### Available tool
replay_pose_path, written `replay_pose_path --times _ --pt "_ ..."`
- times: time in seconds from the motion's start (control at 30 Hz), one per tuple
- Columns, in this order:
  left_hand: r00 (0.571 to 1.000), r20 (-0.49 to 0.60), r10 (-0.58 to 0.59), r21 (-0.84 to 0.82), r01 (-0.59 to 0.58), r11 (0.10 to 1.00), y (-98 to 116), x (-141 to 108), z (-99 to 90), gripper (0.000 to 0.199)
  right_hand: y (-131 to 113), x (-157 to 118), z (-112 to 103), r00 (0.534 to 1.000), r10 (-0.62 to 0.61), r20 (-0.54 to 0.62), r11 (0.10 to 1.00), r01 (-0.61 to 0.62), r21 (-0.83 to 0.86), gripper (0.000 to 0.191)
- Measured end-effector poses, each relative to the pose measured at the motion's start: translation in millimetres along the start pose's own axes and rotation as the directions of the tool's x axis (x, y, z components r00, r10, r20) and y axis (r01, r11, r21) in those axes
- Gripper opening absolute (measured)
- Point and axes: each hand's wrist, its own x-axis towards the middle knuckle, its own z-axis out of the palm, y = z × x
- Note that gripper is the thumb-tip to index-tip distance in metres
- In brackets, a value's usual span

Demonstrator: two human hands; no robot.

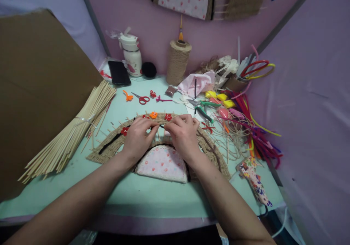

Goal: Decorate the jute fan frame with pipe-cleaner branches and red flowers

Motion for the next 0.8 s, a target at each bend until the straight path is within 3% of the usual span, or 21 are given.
replay_pose_path --times 0.53,0.8 --pt "0.997 0.060 -0.048 0.089 0.042 0.995 2.6 1.2 -2.6 0.013 1.3 -4.9 2.6 0.998 0.052 0.037 0.996 -0.055 0.077 0.015" --pt "0.995 0.085 -0.056 0.092 0.048 0.995 3.8 1.6 -4.1 0.012 5.2 -2.8 -0.3 0.997 0.018 0.078 0.998 -0.022 0.055 0.015"
